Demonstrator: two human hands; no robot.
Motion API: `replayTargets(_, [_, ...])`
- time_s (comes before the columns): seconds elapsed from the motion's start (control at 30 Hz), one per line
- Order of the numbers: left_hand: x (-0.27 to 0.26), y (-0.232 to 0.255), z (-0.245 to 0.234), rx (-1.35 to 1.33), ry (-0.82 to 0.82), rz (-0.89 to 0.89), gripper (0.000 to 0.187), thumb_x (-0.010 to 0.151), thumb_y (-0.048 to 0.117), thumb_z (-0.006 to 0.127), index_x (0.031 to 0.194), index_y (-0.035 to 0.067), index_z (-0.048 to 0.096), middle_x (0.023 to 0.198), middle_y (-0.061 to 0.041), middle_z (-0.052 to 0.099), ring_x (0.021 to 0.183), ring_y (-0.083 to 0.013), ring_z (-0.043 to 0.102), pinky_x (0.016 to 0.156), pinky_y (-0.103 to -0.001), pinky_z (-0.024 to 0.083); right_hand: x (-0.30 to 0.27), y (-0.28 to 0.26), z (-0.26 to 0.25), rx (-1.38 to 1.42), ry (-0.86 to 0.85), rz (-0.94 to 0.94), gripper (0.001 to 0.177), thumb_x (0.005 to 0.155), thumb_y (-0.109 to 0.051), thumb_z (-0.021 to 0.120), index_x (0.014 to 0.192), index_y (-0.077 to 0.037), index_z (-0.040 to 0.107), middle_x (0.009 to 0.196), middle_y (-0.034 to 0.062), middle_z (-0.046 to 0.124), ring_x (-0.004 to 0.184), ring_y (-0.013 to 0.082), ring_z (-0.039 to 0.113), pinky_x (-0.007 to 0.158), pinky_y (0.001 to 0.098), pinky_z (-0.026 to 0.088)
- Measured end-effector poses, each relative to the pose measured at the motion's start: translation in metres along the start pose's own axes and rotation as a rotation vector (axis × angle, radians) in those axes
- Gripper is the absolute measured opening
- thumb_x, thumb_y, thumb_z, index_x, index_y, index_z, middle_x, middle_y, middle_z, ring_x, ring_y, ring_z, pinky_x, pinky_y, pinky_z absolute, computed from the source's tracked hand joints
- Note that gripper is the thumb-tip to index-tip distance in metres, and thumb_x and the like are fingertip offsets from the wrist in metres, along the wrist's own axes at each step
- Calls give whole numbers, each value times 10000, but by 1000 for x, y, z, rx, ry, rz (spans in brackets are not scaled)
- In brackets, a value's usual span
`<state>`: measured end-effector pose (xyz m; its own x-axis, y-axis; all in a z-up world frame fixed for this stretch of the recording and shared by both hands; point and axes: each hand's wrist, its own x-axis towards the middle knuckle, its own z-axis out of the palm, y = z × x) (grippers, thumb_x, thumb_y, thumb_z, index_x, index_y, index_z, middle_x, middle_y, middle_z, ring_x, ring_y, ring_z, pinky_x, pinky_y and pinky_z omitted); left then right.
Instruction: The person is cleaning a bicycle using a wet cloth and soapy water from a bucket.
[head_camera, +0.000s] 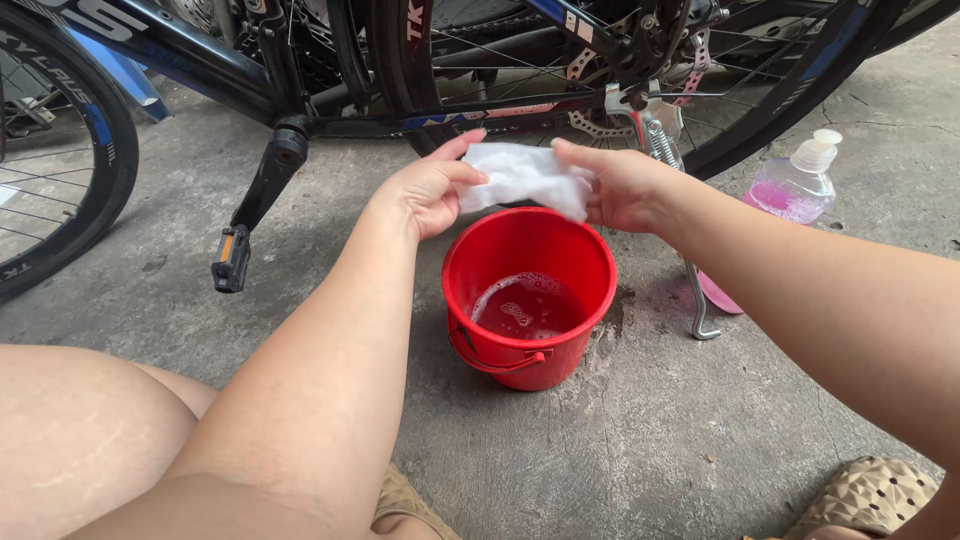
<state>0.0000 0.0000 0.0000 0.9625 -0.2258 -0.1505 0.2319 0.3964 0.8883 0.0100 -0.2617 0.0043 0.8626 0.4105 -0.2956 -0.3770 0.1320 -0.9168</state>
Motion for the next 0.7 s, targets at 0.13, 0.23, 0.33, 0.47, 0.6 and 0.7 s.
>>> replayTargets(0.13, [-14, 16, 21, 13, -35, -15, 703, 831, -121, 618, 1478, 129, 507, 1305, -167, 661, 1123, -270, 688, 957, -376, 578, 2, 4, -6, -125, -105, 37, 492, 849, -269, 742, 1265, -27, 637, 1218, 111, 723, 1079, 227, 728, 930, 398, 598])
replayTargets(0.23, [-18, 25, 34, 105, 3, 5, 622, 867, -109, 637, 1451, 90, 562, 1289, -173, 678, 1122, -269, 698, 945, -375, 600, 11, 7, -13, -217, -217, 43, 578, 769, -197, 811, 1279, 5, 628, 1246, 133, 713, 1161, 245, 703, 985, 416, 583])
replayTargets(0.33, [-18, 32, 46, 314, -17, 21, 661, 822, -162, 593, 1427, 103, 589, 1307, -167, 701, 1143, -261, 701, 943, -361, 600, 0, 1, -2, -416, -152, 71, 676, 729, -147, 830, 1346, -75, 562, 1253, 159, 689, 1148, 259, 696, 1000, 420, 548])
replayTargets(0.47, [-18, 35, 64, 592, -113, 5, 824, 660, -244, 503, 1393, 121, 588, 1329, -132, 688, 1174, -243, 710, 949, -363, 624, -11, -7, 9, -570, -145, -59, 698, 761, -186, 815, 1401, -176, 537, 1303, 58, 696, 1178, 146, 643, 1029, 421, 448])
replayTargets(0.6, [-15, 31, 71, 725, -63, 95, 814, 636, -139, 532, 1393, 156, 588, 1341, -99, 687, 1202, -231, 688, 945, -373, 631, 4, -3, 1, -574, -135, -88, 427, 843, -204, 801, 1241, -57, 758, 1125, 82, 763, 1060, 180, 677, 995, 386, 494])
replayTargets(0.7, [-33, 30, 78, 875, 218, 26, 745, 745, 203, 802, 1443, 192, 543, 1357, -99, 668, 1166, -228, 686, 857, -400, 562, -9, -8, 8, -358, -110, -41, 306, 850, -166, 785, 1130, -46, 756, 1018, 72, 778, 929, 183, 731, 873, 366, 591])
